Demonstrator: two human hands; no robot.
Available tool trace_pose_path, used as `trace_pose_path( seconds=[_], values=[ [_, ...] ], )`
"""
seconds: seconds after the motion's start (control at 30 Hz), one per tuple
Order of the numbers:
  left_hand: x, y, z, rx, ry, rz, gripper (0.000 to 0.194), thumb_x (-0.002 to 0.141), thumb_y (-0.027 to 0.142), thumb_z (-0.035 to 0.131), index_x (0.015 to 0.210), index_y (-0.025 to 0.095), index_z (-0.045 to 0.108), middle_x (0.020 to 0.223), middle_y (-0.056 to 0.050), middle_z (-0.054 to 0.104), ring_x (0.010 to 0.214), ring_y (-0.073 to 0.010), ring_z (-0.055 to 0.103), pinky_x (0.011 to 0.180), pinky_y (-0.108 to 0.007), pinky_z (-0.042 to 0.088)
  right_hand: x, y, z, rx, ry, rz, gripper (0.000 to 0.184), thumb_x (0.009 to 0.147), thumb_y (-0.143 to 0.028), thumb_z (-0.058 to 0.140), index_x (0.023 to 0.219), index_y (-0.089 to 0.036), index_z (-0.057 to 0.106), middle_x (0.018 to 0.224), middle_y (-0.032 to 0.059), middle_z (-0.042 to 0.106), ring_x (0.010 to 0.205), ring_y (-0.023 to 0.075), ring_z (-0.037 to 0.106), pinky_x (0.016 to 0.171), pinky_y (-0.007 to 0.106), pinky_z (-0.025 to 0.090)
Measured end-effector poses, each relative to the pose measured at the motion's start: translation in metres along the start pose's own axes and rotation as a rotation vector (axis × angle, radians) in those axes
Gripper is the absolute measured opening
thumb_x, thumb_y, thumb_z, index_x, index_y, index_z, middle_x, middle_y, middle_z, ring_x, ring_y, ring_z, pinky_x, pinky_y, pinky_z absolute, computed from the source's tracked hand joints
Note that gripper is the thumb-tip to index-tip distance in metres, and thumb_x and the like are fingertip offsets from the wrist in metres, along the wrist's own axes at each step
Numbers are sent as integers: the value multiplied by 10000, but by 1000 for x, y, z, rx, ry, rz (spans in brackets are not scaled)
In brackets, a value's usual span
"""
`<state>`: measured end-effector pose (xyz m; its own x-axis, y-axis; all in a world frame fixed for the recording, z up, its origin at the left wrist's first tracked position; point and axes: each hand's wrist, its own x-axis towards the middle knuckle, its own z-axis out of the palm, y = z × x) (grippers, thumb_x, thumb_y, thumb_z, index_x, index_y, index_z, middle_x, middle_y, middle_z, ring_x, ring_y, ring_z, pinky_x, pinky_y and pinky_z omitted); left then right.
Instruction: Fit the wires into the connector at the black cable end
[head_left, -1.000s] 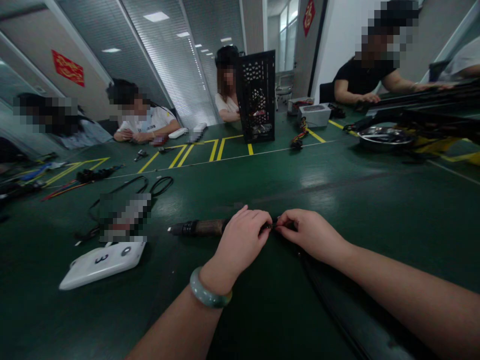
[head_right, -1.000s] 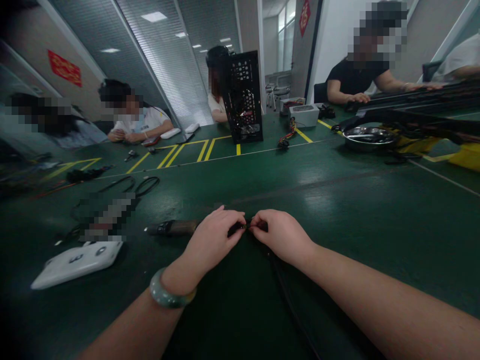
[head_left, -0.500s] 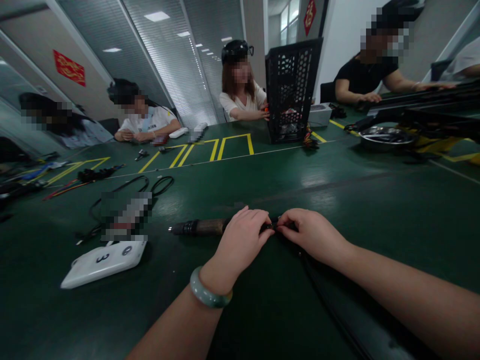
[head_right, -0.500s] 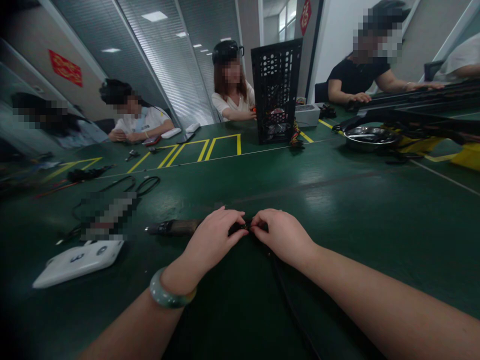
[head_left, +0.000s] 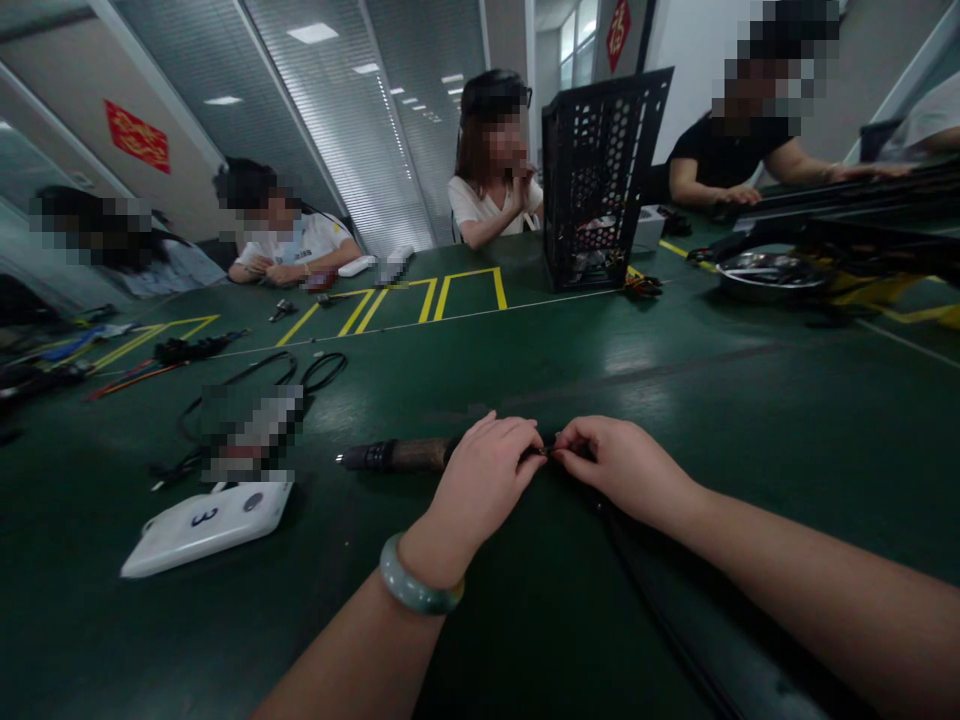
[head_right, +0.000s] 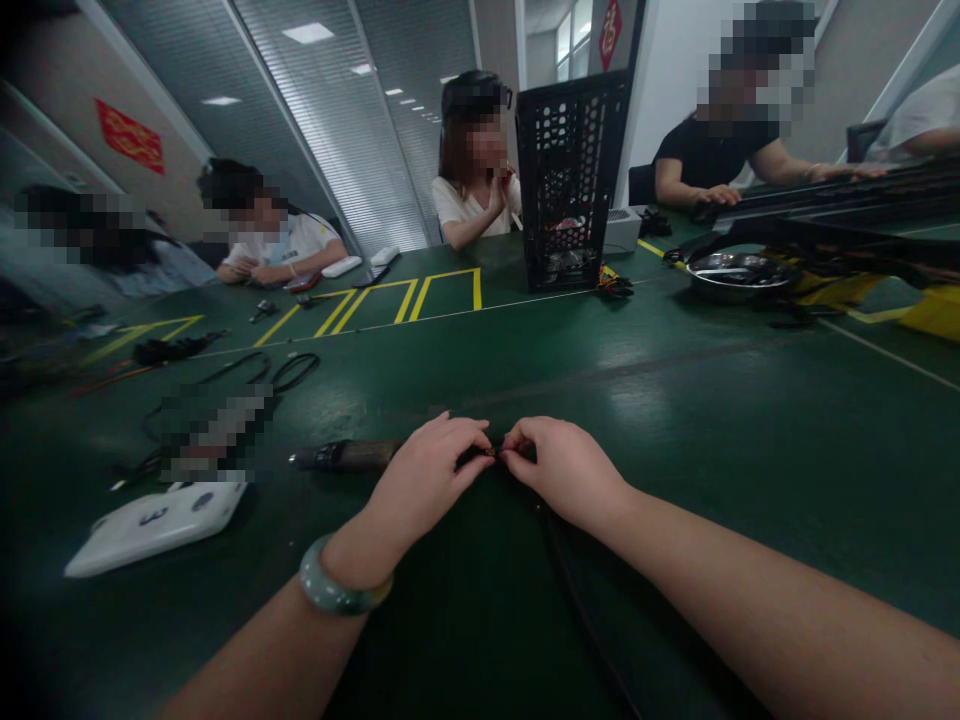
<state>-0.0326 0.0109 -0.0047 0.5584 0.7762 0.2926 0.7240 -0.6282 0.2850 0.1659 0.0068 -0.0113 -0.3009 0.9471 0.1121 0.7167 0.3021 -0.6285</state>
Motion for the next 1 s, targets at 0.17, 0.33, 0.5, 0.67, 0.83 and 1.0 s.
trace_pose_path(
  seconds=[0.17, 0.33, 0.5, 0.67, 0.83, 1.0],
  values=[
    [0, 0, 3, 1, 33, -51, 186, 837, 230, 673, 992, 234, 570, 1056, 0, 654, 1023, -201, 600, 1078, -461, 353, 0, 2, 0, -16, -6, -15, 79, 836, -275, 609, 862, -248, 679, 840, -21, 683, 759, 154, 618, 633, 252, 429],
    [1, 0, 1, 1, 6, -10, 105, 867, 226, 632, 962, 237, 591, 1034, 6, 656, 1025, -195, 598, 1069, -454, 358, 0, 1, 0, -18, -5, -17, 92, 838, -279, 603, 865, -249, 687, 841, -20, 686, 754, 150, 620, 633, 251, 428],
    [0, 3, 0, 5, 17, 5, 107, 871, 185, 594, 963, 237, 609, 1043, -3, 661, 1022, -201, 600, 1049, -466, 374, 0, -1, 0, -10, -6, -15, 103, 844, -280, 596, 862, -247, 692, 839, -19, 687, 755, 151, 622, 645, 258, 431],
    [0, 4, 1, 7, 23, -7, 159, 859, 163, 588, 992, 249, 609, 1062, 8, 661, 1016, -193, 602, 1045, -463, 384, 0, -1, -1, 13, -9, -1, 103, 847, -271, 594, 871, -239, 688, 837, -8, 691, 754, 163, 626, 660, 272, 441],
    [0, 3, 2, 28, 39, -46, 182, 848, 183, 614, 1016, 245, 583, 1014, 7, 668, 983, -192, 616, 1059, -459, 381, 0, -1, -1, 23, -6, 8, 101, 845, -275, 597, 860, -232, 686, 837, -2, 692, 743, 161, 627, 647, 266, 439],
    [0, 3, 2, 25, 32, -40, 184, 833, 206, 636, 1002, 238, 571, 1031, -5, 663, 996, -206, 610, 1055, -466, 381, 0, 0, -1, 5, -4, -3, 102, 851, -287, 590, 861, -239, 679, 818, -11, 687, 727, 157, 619, 628, 256, 425]
  ],
)
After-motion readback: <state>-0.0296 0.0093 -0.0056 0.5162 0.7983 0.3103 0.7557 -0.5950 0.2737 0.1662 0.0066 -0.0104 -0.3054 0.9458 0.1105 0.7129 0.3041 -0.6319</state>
